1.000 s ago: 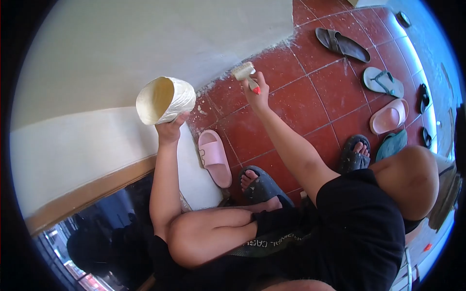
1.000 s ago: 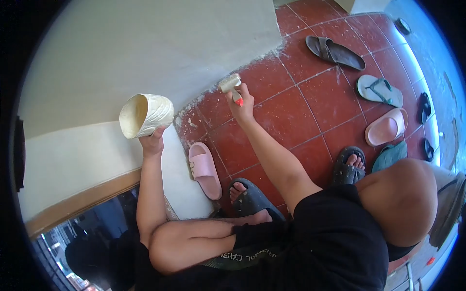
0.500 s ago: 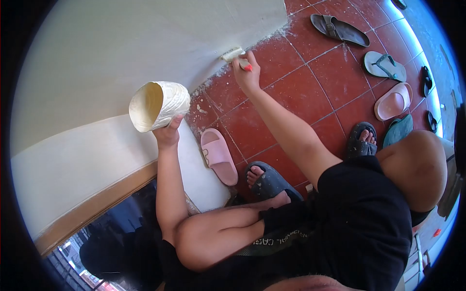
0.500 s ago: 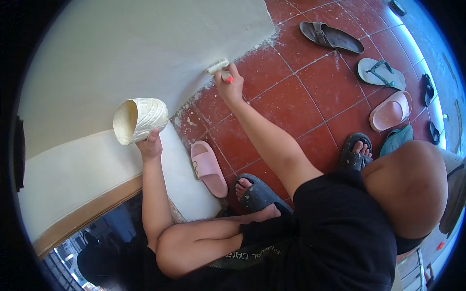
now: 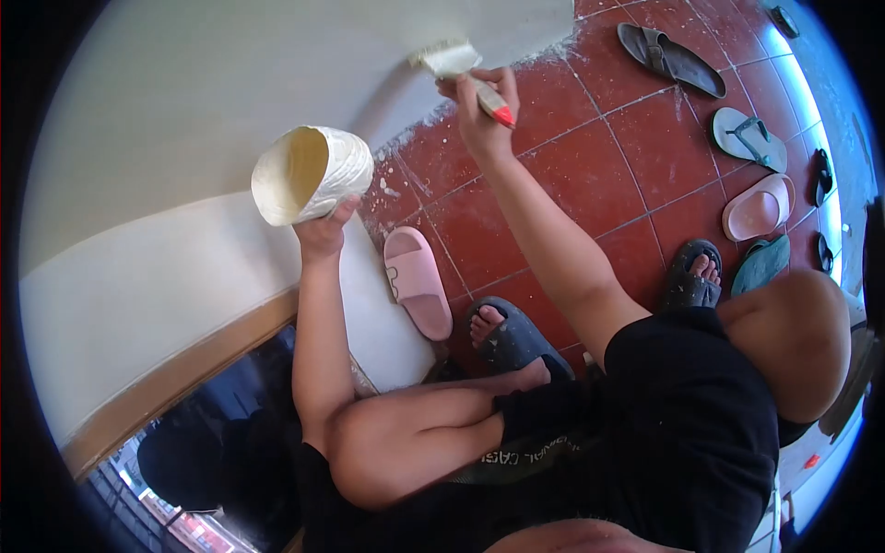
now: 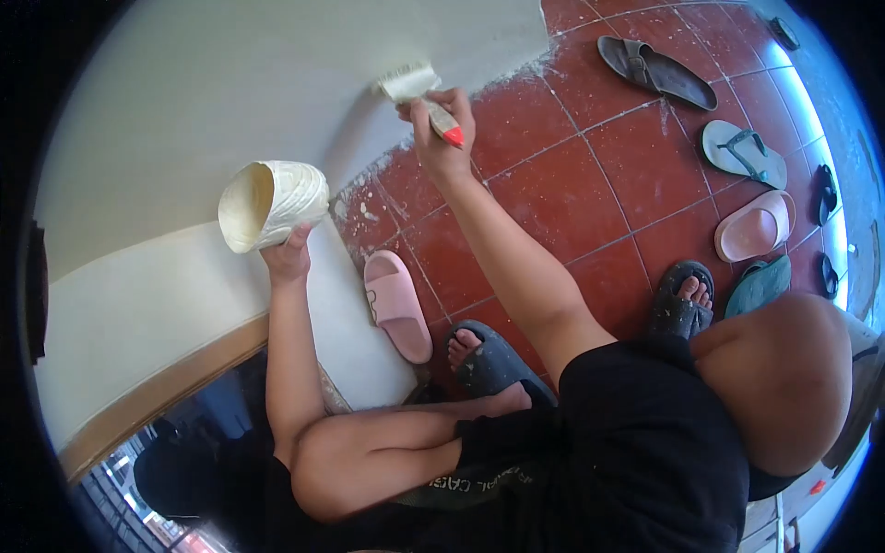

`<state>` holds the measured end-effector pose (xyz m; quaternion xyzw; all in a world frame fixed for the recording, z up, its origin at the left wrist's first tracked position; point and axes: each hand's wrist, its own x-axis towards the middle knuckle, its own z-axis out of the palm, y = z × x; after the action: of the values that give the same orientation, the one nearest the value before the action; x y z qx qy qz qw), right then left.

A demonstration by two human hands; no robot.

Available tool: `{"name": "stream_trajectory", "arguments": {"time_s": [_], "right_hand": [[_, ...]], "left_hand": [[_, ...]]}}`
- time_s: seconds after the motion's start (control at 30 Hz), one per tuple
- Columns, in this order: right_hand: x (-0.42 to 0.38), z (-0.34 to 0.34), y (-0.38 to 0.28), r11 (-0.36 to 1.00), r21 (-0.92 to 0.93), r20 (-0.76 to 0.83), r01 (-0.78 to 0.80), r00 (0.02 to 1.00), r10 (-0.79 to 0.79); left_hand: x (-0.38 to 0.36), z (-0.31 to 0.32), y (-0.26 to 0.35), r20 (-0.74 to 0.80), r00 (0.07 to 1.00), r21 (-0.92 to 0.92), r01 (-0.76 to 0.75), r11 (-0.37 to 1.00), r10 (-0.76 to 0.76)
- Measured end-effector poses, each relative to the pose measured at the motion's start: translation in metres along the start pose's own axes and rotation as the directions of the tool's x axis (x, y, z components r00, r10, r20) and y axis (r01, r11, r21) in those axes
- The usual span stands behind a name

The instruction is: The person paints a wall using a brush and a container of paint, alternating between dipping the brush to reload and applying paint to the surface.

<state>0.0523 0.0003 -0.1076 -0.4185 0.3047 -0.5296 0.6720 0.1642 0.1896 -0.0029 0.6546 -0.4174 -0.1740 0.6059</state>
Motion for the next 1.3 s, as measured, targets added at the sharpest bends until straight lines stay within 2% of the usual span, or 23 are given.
{"name": "stream_trajectory", "arguments": {"time_s": [0.07,0.1,0.13,0.2,0.23,0.27,0.33,0.57,0.67,0.73,0.77,0.83,0.93,1.0,1.07,1.13,1.2,1.23,1.27,1.3], "right_hand": [[-0.003,0.006,-0.029,0.953,0.259,-0.062,0.157,0.987,-0.146],[-0.006,0.007,-0.028,0.943,0.245,-0.12,0.226,0.972,-0.202],[-0.005,0.004,-0.018,0.94,0.252,-0.123,0.231,0.971,-0.206],[-0.007,-0.012,0.017,0.955,-0.185,-0.001,0.234,0.971,-0.238],[-0.009,-0.019,0.034,0.921,-0.317,0.046,0.228,0.973,-0.226],[-0.012,-0.027,0.053,0.92,-0.313,0.05,0.235,0.972,-0.231],[-0.02,-0.041,0.079,0.877,-0.478,0.0,0.046,0.999,-0.052],[-0.022,-0.037,0.086,0.868,-0.496,-0.084,-0.004,0.995,-0.044],[-0.002,-0.005,0.052,0.8,-0.6,-0.084,0.027,0.992,-0.096],[0.003,0.004,0.034,0.915,-0.404,-0.103,0.011,0.993,-0.057],[-0.002,0.005,0.028,0.946,-0.292,-0.062,0.138,0.985,-0.163],[-0.019,-0.004,0.02,0.935,-0.332,-0.045,0.128,0.987,-0.151],[-0.028,-0.017,0.029,0.921,-0.375,-0.079,0.108,0.986,-0.148],[-0.025,-0.023,0.065,0.879,-0.469,-0.153,-0.086,0.988,0.016],[-0.008,-0.013,0.075,0.846,-0.529,-0.163,-0.066,0.986,-0.026],[0.012,0.004,0.057,0.929,-0.349,-0.172,-0.12,0.983,0.062],[0.015,0.005,0.034,0.945,-0.321,-0.184,-0.066,0.983,0.006],[0.015,0.006,0.019,0.996,-0.09,-0.144,0.001,0.989,-0.014],[0.017,0.008,0.004,0.988,0.147,-0.103,0.052,0.994,-0.036],[0.02,0.007,-0.012,0.964,0.23,-0.071,0.137,0.99,-0.123]], "left_hand": [[0.005,-0.002,0.0,0.03,1.0,0.015,0.003,1.0,-0.004],[0.004,-0.001,-0.002,0.013,1.0,-0.01,0.001,1.0,-0.001],[0.004,0.0,-0.003,-0.004,1.0,-0.038,-0.004,0.999,0.004],[0.002,0.0,-0.007,0.006,1.0,-0.033,0.008,0.999,-0.008],[0.002,0.001,-0.007,0.009,1.0,-0.032,0.023,0.999,-0.023],[0.003,0.002,-0.006,0.006,1.0,-0.032,0.016,0.999,-0.016],[0.002,0.001,-0.002,0.044,0.999,-0.046,0.03,0.998,-0.028],[0.002,-0.002,0.003,0.022,1.0,-0.016,0.023,1.0,-0.022],[0.004,0.003,0.007,0.031,0.999,-0.021,0.025,0.999,-0.024],[0.002,0.002,0.007,0.042,0.999,-0.023,0.029,0.999,-0.028],[0.001,0.001,0.006,0.04,0.999,-0.023,0.035,0.999,-0.034],[0.002,0.0,0.006,0.058,0.996,-0.027,0.062,0.998,-0.06],[0.004,0.003,0.01,0.051,0.999,-0.013,-0.003,1.0,0.003],[0.006,0.002,0.011,0.052,0.998,0.006,-0.017,1.0,0.017],[0.003,0.003,0.013,0.087,0.995,0.016,0.039,0.999,-0.04],[0.005,0.005,0.018,0.09,0.995,0.012,0.03,0.999,-0.031],[0.005,0.009,0.023,0.1,0.995,0.002,0.029,1.0,-0.029],[0.008,0.012,0.023,0.09,0.996,-0.015,-0.012,1.0,0.013],[0.009,0.013,0.023,0.072,0.996,-0.029,-0.047,0.998,0.049],[0.007,0.009,0.021,0.063,0.997,-0.026,-0.035,0.999,0.036]]}}
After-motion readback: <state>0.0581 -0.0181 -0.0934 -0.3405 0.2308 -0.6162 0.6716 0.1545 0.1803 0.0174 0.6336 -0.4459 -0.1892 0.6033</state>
